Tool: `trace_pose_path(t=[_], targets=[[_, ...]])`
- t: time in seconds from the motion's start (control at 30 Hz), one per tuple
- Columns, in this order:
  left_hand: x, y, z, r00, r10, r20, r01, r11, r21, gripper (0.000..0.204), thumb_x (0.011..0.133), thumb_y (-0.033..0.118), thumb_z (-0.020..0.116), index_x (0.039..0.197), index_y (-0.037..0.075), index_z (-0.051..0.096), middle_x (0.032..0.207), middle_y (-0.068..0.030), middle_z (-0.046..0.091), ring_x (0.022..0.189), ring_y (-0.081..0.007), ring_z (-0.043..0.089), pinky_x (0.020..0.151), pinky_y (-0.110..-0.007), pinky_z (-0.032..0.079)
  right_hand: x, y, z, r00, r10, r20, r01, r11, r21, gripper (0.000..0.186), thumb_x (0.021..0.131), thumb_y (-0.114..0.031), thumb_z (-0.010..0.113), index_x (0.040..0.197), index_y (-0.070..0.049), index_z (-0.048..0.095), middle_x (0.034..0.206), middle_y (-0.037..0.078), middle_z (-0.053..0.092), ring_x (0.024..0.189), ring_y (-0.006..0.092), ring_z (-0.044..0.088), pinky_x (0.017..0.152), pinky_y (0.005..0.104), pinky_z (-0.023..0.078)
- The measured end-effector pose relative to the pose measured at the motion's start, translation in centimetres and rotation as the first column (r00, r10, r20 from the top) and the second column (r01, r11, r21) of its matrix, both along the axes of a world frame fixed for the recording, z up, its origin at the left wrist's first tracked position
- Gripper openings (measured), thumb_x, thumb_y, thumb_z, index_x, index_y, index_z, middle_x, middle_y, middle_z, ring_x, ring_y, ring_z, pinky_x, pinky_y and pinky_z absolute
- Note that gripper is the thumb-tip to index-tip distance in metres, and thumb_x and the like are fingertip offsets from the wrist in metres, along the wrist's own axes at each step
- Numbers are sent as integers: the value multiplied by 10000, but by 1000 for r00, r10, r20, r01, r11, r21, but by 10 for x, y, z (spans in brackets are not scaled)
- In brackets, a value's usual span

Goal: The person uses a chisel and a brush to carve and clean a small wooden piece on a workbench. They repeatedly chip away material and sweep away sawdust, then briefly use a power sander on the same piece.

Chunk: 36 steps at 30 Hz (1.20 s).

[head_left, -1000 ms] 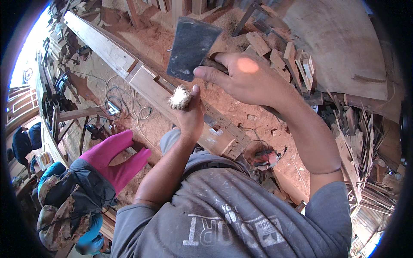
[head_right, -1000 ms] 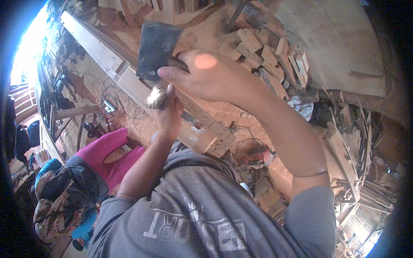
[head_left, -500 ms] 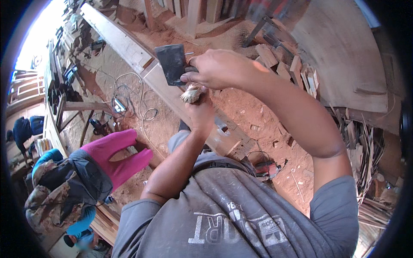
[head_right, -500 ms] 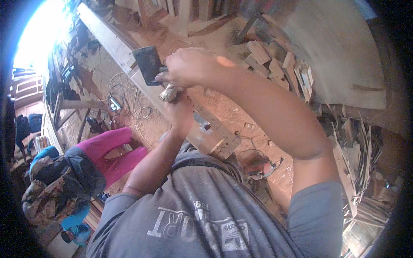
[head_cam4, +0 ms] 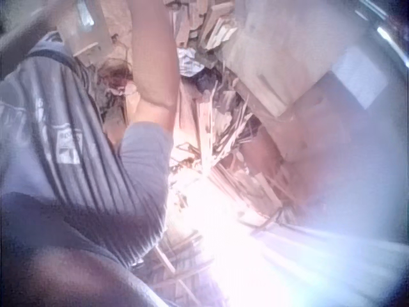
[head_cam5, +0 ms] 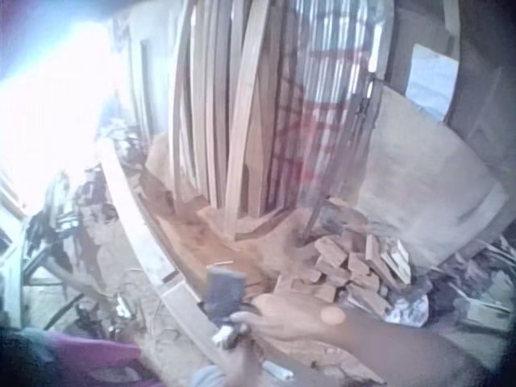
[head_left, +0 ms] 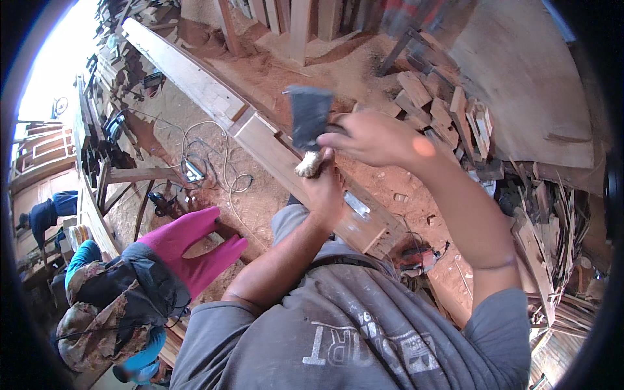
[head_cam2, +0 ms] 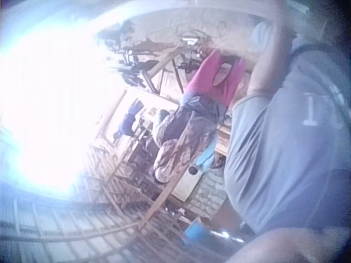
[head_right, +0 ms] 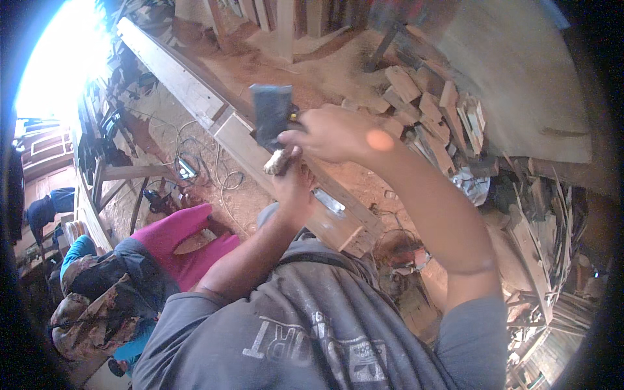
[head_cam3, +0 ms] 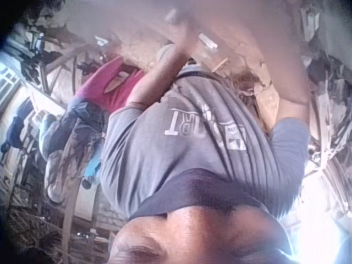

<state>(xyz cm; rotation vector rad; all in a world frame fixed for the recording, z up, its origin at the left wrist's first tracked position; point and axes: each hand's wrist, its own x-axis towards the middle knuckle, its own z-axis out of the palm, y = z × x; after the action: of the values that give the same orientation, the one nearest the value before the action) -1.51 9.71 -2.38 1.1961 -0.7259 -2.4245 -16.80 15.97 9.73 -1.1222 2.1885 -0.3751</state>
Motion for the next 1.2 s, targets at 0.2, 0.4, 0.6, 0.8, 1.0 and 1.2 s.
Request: trace_pose_path(t=[0.2,0.4,0.6,0.8,1.0,1.2], targets=[[-35,-44,52,787,-616,43,425,490,-761,232,913,180,829,919,75,623,740,-4,601,645,-136,563,581,-313,451,24,68,-28,486,-719,497,846,530,-61,625,1019,-611,602,1107,6,659,667,16,536,589,109,546,541,306,475],[-46,-55,56,355,-816,457,209,-408,-889,317,774,236,791,997,41,678,901,-145,712,922,-352,719,794,-459,578,78,123,-64,213,-771,600,975,211,-76,422,1060,-481,613,1014,-65,565,688,15,519,500,106,484,462,273,404],[-39,-95,12,250,-800,546,252,-491,-834,466,733,403,753,1051,66,698,902,-163,709,904,-377,716,772,-483,577,140,140,-92,218,-737,640,970,236,-58,345,1090,-390,579,1010,-56,557,653,5,521,495,102,492,456,274,409],[-34,-108,-4,277,-827,489,256,-427,-867,518,698,518,766,981,87,711,817,-144,697,803,-365,712,667,-477,558,156,126,-80,554,-724,411,828,527,-189,291,1082,-295,598,1072,-12,529,706,49,605,577,104,593,507,273,488],[-37,-115,-8,295,-840,455,226,-402,-888,393,683,409,770,909,96,693,773,-111,666,766,-354,698,638,-475,545,171,73,-74,772,-620,142,604,647,-465,240,1020,-140,650,1150,59,617,961,142,706,816,254,725,742,392,579],[-45,-135,2,311,-814,490,272,-417,-867,332,647,266,781,921,94,705,788,-109,668,768,-363,693,644,-471,542,177,60,-58,585,-695,417,809,464,-362,157,1014,-95,588,1091,38,619,929,103,641,773,198,629,693,334,515]])
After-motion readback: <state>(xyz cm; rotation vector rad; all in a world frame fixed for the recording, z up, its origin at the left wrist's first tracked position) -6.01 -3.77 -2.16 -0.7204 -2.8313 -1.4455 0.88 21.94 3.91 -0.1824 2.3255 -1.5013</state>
